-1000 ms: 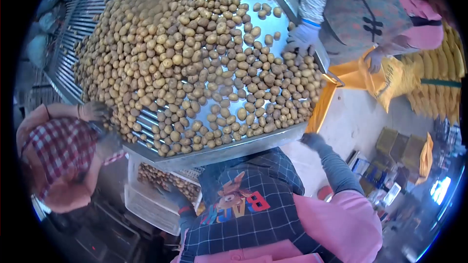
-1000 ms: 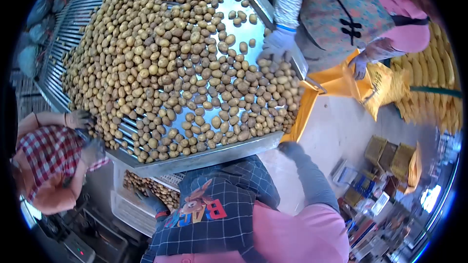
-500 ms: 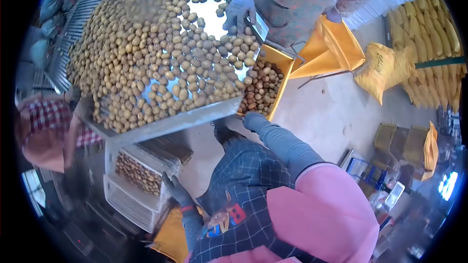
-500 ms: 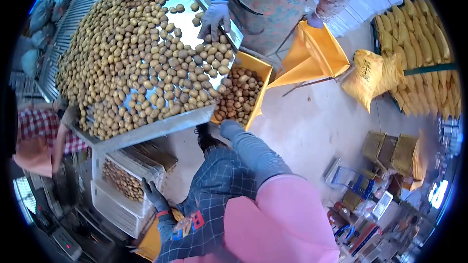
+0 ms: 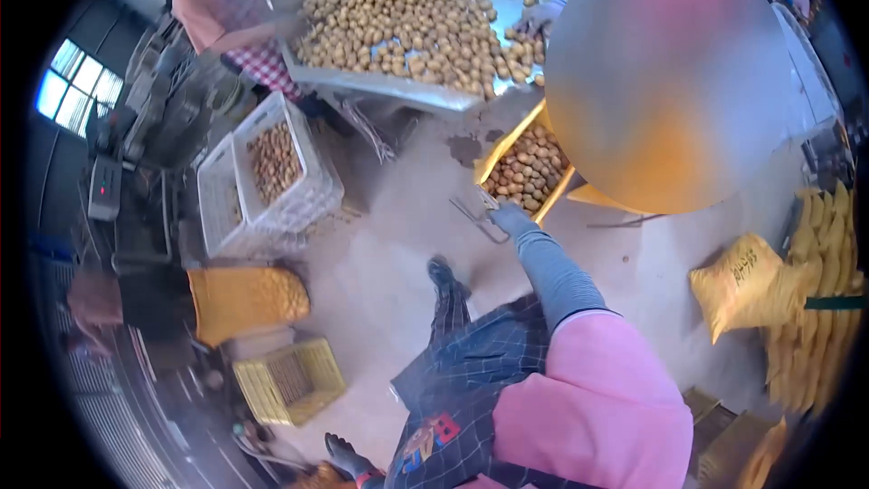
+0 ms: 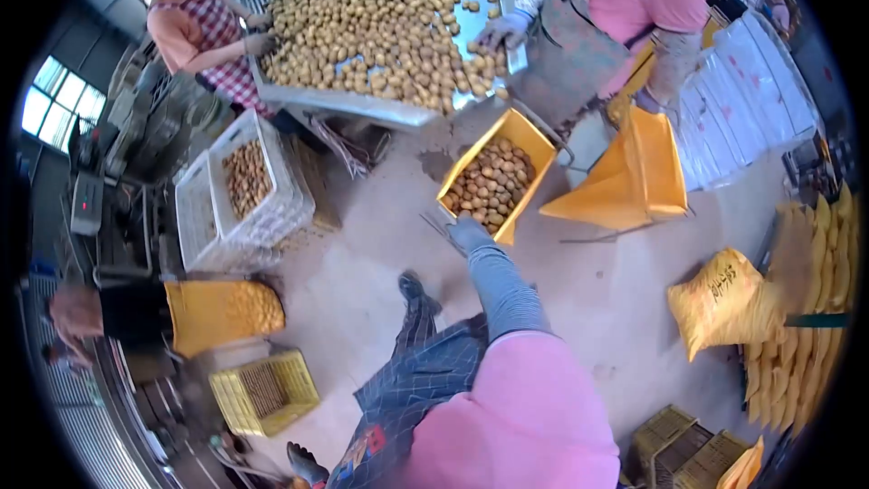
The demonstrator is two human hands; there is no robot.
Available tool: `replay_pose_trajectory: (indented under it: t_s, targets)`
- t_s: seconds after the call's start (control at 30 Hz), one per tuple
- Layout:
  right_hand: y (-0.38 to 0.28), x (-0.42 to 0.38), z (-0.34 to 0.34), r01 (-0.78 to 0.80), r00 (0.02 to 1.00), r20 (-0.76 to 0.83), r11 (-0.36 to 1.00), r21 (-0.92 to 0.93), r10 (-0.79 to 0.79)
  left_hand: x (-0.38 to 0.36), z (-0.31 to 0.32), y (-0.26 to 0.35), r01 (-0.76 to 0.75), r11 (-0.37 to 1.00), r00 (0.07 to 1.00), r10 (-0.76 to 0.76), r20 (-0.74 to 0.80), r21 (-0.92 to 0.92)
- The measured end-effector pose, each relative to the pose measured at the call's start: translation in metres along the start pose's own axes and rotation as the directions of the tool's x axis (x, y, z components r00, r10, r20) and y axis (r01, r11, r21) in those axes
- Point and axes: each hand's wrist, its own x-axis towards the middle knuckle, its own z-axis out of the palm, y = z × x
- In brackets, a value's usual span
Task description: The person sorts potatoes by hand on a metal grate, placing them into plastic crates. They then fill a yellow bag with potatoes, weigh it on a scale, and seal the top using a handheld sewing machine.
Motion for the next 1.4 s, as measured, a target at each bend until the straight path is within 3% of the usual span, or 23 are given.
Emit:
replay_pose_trajectory:
  t_s: [0.07, 0.13, 0.2, 0.27, 0.37, 0.47, 0.5, 0.53, 0.6, 0.67, 0.7, 0.73, 0.8, 0.83, 0.9, 0.93, 1.0, 1.03, 1.13, 1.2, 1.27, 1.37, 1.4]
  targets:
    - [0.042, -0.078, -0.018, 0.136, 0.987, 0.103, 0.976, -0.173, -0.119, -0.009, -0.053, -0.072, 0.256, 0.966, 0.966, -0.256, -0.028, 0.023]
    - [0.105, -0.131, -0.019, 0.118, 0.981, 0.177, 0.970, -0.215, -0.080, -0.062, -0.051, -0.102, 0.333, 0.938, 0.912, -0.346, 0.223, 0.093]
    - [0.158, -0.174, -0.024, 0.315, 0.910, 0.375, 0.884, -0.346, -0.177, -0.158, -0.005, -0.060, 0.113, 0.972, 0.792, -0.213, 0.572, 0.206]
    - [0.206, -0.205, -0.025, 0.362, 0.871, 0.461, 0.858, -0.365, -0.171, -0.208, 0.048, -0.054, -0.081, 0.994, 0.657, -0.006, 0.754, 0.078]
    - [0.235, -0.246, -0.039, 0.420, 0.794, 0.595, 0.819, -0.391, -0.124, -0.272, 0.129, -0.043, -0.186, 0.970, 0.478, -0.048, 0.877, 0.154]
    - [0.243, -0.275, -0.050, 0.488, 0.715, 0.694, 0.771, -0.410, -0.084, -0.313, 0.208, -0.053, -0.153, 0.919, 0.356, -0.293, 0.887, 0.364]
    - [0.249, -0.284, -0.049, 0.545, 0.705, 0.702, 0.709, -0.448, -0.099, -0.314, 0.231, -0.061, -0.243, 0.869, 0.290, -0.359, 0.887, 0.431]
    - [0.257, -0.290, -0.046, 0.601, 0.692, 0.713, 0.638, -0.481, -0.114, -0.306, 0.257, -0.111, -0.435, 0.808, 0.422, -0.207, 0.883, 0.397]
    - [0.275, -0.288, -0.049, 0.730, 0.622, 0.759, 0.493, -0.473, -0.193, -0.316, 0.256, -0.099, -0.448, 0.751, 0.420, -0.302, 0.856, 0.485]
    - [0.259, -0.272, -0.055, 0.881, 0.467, 0.859, 0.186, -0.434, -0.208, -0.301, 0.245, -0.132, -0.125, 0.614, 0.537, -0.619, 0.573, 0.779]
    - [0.235, -0.272, -0.052, 0.918, 0.394, 0.905, 0.024, -0.396, -0.160, -0.299, 0.221, -0.147, 0.040, 0.688, 0.568, -0.612, 0.550, 0.724]
    - [0.225, -0.268, -0.036, 0.934, 0.352, 0.926, -0.018, -0.358, -0.134, -0.281, 0.187, -0.171, 0.101, 0.693, 0.581, -0.624, 0.523, 0.714]
    - [0.209, -0.275, -0.001, 0.970, 0.232, 0.965, -0.038, -0.238, -0.122, -0.243, 0.104, -0.223, -0.091, 0.687, 0.494, -0.597, 0.632, 0.721]
    - [0.191, -0.286, 0.013, 0.984, 0.130, 0.989, -0.118, -0.137, -0.067, -0.250, 0.080, -0.228, -0.037, 0.697, 0.521, -0.598, 0.609, 0.716]
    - [0.202, -0.296, 0.038, 0.978, 0.043, 0.998, -0.204, -0.054, -0.055, -0.249, 0.043, -0.232, 0.338, 0.602, 0.540, -0.754, 0.375, 0.724]
    - [0.211, -0.303, 0.051, 0.967, 0.003, 0.999, -0.252, -0.016, -0.051, -0.248, 0.029, -0.250, 0.374, 0.614, 0.539, -0.754, 0.375, 0.695]
    - [0.181, -0.323, 0.063, 0.952, 0.041, 0.997, -0.306, -0.018, 0.070, -0.254, 0.020, -0.280, 0.288, 0.876, 0.765, -0.453, 0.458, 0.387]
    - [0.176, -0.335, 0.062, 0.971, 0.072, 0.994, -0.235, -0.051, 0.085, -0.255, 0.019, -0.291, 0.469, 0.832, 0.716, -0.555, 0.424, 0.297]
    - [0.164, -0.376, 0.098, 0.964, 0.179, 0.978, -0.218, -0.152, 0.107, -0.240, -0.012, -0.307, 0.508, 0.827, 0.684, -0.558, 0.470, 0.242]
    - [0.170, -0.359, 0.137, 0.968, 0.244, 0.857, 0.174, -0.183, -0.453, -0.235, -0.009, -0.316, 0.451, 0.852, 0.701, -0.522, 0.486, 0.266]
    - [0.155, -0.324, 0.182, 0.892, 0.370, 0.725, 0.441, -0.101, -0.581, -0.251, 0.012, -0.288, 0.461, 0.866, 0.771, -0.500, 0.394, 0.195]
    - [0.144, -0.271, 0.260, 0.899, 0.404, 0.751, 0.380, -0.219, -0.522, -0.251, 0.014, -0.302, 0.572, 0.820, 0.742, -0.518, 0.426, 0.000]
    - [0.145, -0.251, 0.290, 0.919, 0.395, 0.765, 0.214, -0.332, -0.508, -0.248, 0.012, -0.307, 0.586, 0.810, 0.730, -0.515, 0.449, -0.026]
